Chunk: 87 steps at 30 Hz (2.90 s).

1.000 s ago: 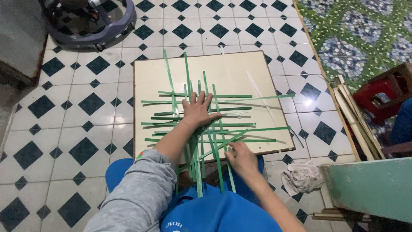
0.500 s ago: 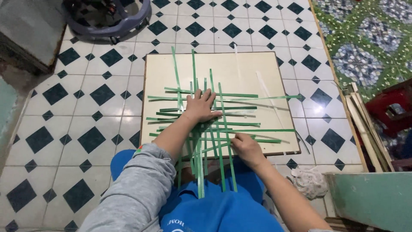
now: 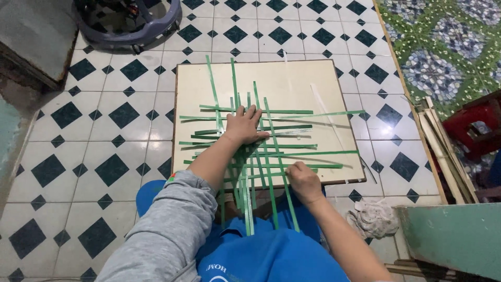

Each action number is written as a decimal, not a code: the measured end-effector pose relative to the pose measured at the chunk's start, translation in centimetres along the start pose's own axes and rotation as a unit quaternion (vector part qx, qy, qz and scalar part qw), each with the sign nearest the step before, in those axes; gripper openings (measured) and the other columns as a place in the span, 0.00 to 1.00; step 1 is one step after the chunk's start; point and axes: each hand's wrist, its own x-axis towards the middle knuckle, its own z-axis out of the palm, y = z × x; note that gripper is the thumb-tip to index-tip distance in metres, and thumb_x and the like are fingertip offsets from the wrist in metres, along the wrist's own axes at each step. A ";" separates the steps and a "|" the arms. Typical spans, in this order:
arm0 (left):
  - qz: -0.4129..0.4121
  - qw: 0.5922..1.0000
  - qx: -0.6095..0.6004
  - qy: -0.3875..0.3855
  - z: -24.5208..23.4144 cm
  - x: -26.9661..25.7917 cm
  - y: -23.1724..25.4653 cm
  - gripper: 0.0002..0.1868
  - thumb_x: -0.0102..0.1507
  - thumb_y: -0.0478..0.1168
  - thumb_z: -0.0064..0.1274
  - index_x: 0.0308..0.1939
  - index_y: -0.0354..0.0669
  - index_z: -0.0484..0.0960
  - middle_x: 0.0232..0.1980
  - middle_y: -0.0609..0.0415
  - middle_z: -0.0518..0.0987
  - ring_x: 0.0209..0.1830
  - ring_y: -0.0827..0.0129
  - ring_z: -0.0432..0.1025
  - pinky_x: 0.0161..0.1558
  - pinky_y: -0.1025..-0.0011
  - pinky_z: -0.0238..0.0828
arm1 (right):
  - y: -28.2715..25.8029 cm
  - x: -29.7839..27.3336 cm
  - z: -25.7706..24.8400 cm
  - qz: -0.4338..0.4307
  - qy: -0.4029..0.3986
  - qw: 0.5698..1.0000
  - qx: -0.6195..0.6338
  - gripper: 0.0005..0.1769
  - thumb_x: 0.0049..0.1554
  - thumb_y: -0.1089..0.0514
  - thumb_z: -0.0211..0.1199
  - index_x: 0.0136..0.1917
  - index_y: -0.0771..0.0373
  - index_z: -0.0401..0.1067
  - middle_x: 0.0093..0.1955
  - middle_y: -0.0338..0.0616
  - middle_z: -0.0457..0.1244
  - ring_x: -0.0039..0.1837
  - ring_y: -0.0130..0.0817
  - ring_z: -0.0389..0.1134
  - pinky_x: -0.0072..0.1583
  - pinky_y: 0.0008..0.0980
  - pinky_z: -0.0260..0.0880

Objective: Weaving green and white plastic strips together on a flat board to create a mat or bag component.

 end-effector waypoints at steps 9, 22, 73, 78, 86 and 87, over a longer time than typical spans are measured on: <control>0.017 0.999 -0.037 0.007 -1.0 -1.4 -0.2 0.46 0.62 0.77 0.21 0.76 0.58 0.51 0.79 0.57 0.46 0.75 0.51 0.44 0.64 0.39 0.50 | -0.9 1.7 -4.1 0.005 -0.044 0.995 0.086 0.05 0.55 0.54 0.61 0.44 0.53 0.74 0.47 0.38 0.63 0.48 0.39 0.70 0.48 0.33 0.72; -0.025 0.980 -0.170 0.100 1.7 0.6 -3.3 0.29 0.68 0.55 0.38 0.74 0.63 0.58 0.78 0.53 0.50 0.78 0.50 0.36 0.70 0.41 0.35 | -7.0 7.8 -2.3 0.037 -0.214 0.962 0.166 0.16 0.59 0.45 0.53 0.59 0.47 0.67 0.50 0.35 0.61 0.51 0.36 0.68 0.49 0.35 0.72; 0.007 0.995 -0.044 0.092 0.6 3.2 -3.9 0.41 0.55 0.83 0.29 0.64 0.71 0.66 0.49 0.54 0.66 0.53 0.56 0.64 0.55 0.57 0.60 | -8.8 7.8 0.0 0.067 -0.064 0.995 0.041 0.21 0.54 0.53 0.54 0.61 0.45 0.70 0.36 0.34 0.56 0.36 0.34 0.67 0.37 0.33 0.70; 0.020 0.990 -0.075 0.115 0.5 1.7 -3.6 0.36 0.58 0.77 0.33 0.62 0.69 0.69 0.48 0.55 0.66 0.53 0.58 0.63 0.53 0.59 0.62 | -8.7 7.8 0.2 0.078 -0.061 0.994 0.052 0.21 0.53 0.53 0.55 0.60 0.46 0.70 0.36 0.35 0.57 0.36 0.36 0.67 0.37 0.36 0.71; 0.002 0.986 -0.082 0.143 3.0 2.0 -3.3 0.32 0.62 0.73 0.32 0.62 0.67 0.69 0.46 0.54 0.66 0.48 0.58 0.65 0.50 0.60 0.64 | -9.5 8.2 -0.8 0.079 -0.056 0.994 0.044 0.19 0.53 0.55 0.54 0.58 0.47 0.70 0.35 0.36 0.57 0.35 0.35 0.67 0.37 0.36 0.71; 0.009 0.985 -0.078 0.156 3.1 2.5 -3.2 0.30 0.63 0.72 0.31 0.62 0.67 0.69 0.45 0.54 0.66 0.48 0.58 0.65 0.49 0.61 0.64 | -9.2 8.5 -1.0 0.081 -0.058 0.994 0.045 0.18 0.54 0.55 0.53 0.58 0.47 0.70 0.34 0.35 0.57 0.35 0.35 0.68 0.37 0.35 0.70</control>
